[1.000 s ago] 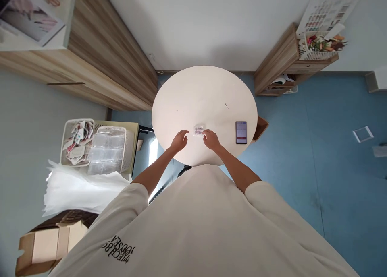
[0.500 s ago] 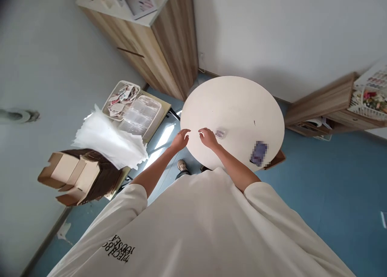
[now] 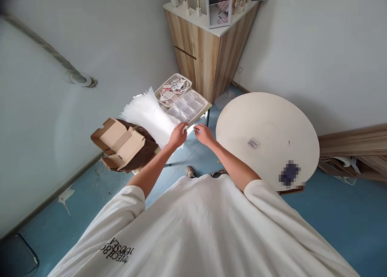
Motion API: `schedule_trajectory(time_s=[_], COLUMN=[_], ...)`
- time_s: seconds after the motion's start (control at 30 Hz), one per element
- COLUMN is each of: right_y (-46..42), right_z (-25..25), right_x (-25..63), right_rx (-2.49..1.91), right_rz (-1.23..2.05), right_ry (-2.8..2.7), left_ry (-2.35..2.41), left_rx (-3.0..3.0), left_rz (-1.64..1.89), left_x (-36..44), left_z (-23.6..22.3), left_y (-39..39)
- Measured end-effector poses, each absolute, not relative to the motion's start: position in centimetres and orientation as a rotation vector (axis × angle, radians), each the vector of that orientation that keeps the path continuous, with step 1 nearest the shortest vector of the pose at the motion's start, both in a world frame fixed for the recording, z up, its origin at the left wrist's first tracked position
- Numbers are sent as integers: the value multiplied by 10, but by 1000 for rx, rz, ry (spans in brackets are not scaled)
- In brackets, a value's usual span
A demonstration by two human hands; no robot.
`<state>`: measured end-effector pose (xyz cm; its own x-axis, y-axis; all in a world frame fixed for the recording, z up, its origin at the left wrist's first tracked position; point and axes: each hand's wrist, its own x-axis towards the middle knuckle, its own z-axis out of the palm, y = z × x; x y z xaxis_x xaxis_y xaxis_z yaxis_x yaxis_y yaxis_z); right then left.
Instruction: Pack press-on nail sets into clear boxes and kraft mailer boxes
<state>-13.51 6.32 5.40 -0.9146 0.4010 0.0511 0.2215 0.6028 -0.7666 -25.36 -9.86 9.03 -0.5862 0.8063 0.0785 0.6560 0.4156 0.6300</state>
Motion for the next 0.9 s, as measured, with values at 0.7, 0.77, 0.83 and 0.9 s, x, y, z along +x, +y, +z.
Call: schedule_trajectory(time_s=[0.7, 0.77, 0.83, 0.9], right_y=[-49, -48, -45, -38], right_z=[54, 53, 55, 59], right_x=[-259, -261, -262, -262], right_rx=[-763, -763, -791, -828], right_rz=[710, 713, 721, 776], right_ry=[-2735, -2699, -2627, -2538], left_ry=[2502, 2496, 2488, 2471], left_rx=[1081, 1090, 1099, 1108], left_rz=[680, 687, 696, 703], left_x=[-333, -335, -336, -337], left_z=[74, 71, 69, 69], left_y=[-199, -199, -198, -195])
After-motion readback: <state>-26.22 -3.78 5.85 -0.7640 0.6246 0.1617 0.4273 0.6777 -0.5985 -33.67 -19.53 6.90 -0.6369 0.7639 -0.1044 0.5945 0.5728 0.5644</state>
